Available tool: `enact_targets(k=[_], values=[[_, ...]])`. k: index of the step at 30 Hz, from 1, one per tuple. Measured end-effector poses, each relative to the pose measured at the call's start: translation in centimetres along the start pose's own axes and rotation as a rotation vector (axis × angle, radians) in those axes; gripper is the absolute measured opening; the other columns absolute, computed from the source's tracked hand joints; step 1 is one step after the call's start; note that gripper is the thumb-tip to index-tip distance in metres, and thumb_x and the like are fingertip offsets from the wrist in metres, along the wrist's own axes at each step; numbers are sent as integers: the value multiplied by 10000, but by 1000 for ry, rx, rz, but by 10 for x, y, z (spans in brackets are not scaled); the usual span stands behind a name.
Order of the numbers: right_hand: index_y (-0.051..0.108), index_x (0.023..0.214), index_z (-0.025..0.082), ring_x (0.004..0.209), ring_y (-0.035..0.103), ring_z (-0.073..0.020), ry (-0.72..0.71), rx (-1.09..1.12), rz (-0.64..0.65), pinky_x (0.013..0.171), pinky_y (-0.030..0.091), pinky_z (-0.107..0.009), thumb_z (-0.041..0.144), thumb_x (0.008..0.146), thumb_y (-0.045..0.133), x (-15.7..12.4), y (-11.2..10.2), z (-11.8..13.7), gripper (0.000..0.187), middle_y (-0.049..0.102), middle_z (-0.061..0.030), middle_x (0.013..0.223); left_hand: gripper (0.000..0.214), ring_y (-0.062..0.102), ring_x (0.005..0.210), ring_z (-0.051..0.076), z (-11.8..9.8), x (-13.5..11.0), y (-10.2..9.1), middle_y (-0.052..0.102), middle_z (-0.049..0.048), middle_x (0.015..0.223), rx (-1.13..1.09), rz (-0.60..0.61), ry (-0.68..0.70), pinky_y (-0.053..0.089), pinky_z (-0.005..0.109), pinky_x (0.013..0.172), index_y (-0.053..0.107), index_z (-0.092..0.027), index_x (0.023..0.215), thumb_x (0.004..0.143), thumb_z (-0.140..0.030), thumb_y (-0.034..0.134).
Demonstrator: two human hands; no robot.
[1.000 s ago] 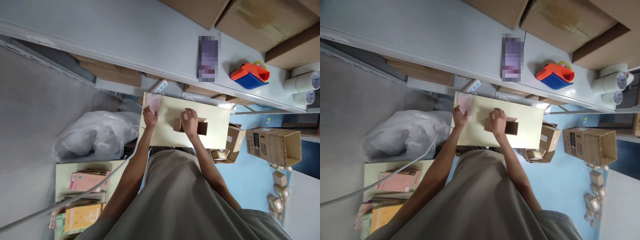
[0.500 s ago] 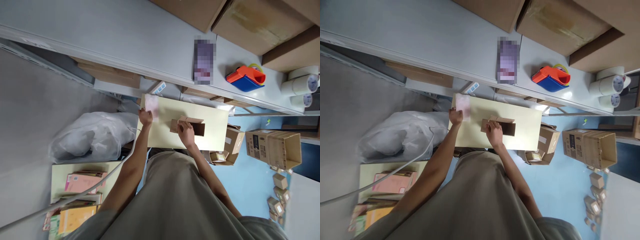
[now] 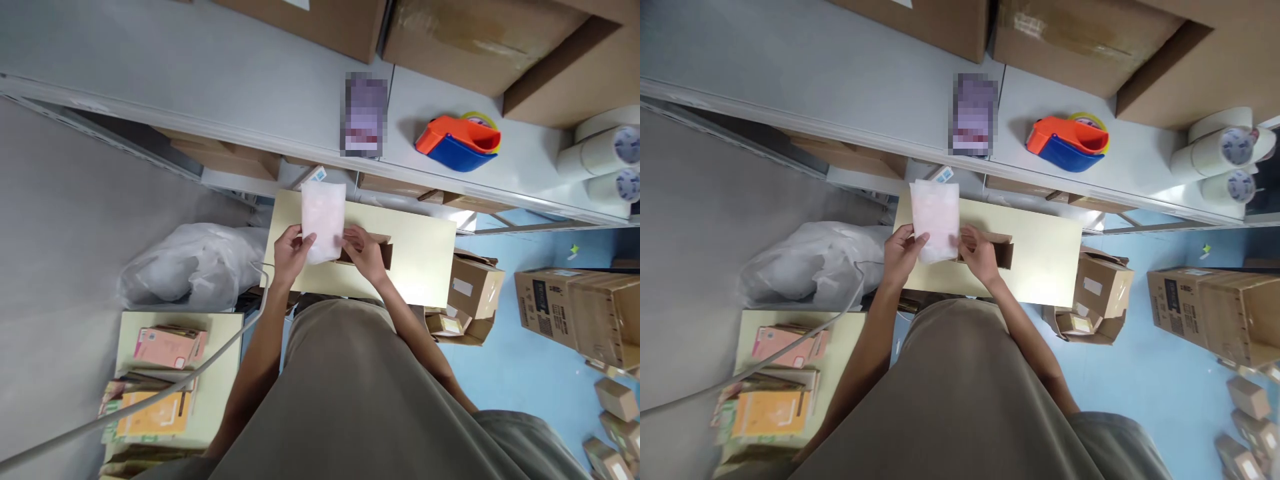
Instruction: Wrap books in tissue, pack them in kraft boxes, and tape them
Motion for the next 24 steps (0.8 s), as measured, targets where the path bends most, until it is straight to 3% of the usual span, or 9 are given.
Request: enact_targets(k=[5,9,12,15,18,24], values=[[703,1363,243,1201,780,-288,-44,301,45,1099,635,-458,721,970,729,-14,-30,-7,618,814,-106,1294,455,777,991,242,-43,-42,31,814,85,1082,36,94,93,633,350,873,739,-188,1074,879,-589,835],[786,1049,264,1232,748,-298,-88,478,142,1173,568,-483,711,848,870,-25,-62,-18,497,825,-79,1182,147,697,1331,287,-74,-66,52,753,117,1427,211,202,349,587,455,1107,766,-228,947,941,-373,793],[779,931,274,1254,733,-303,-94,584,212,1200,536,-489,738,803,892,-31,-82,-24,494,812,-74,1097,35,651,1383,289,-89,-80,68,692,103,1545,364,337,433,570,498,1140,752,-243,941,931,-211,745],[751,944,272,1232,737,-306,-62,611,263,1162,561,-485,760,762,909,-37,-93,-28,545,805,-80,1094,179,692,1278,270,-94,-89,84,767,95,1394,467,414,445,597,463,1083,706,-245,969,875,-93,704],[734,1002,271,1265,732,-302,-39,580,282,1150,579,-476,723,806,894,-42,-97,-34,517,810,-94,1161,234,723,1222,255,-92,-91,95,784,80,1195,500,406,436,598,414,1063,662,-247,982,846,-58,683],[761,1247,254,1260,758,-311,-36,374,254,1131,607,-495,631,930,781,-42,-91,-68,493,817,-98,1284,164,743,1108,250,-75,-69,97,778,52,1129,617,366,339,591,365,995,633,-246,1059,918,-199,701]])
Point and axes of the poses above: each hand's wrist, its own x-axis towards the middle knuckle, its own y-axis out of the palm, z = x × y, the point moved 2 cm from there along x, towards the middle knuckle
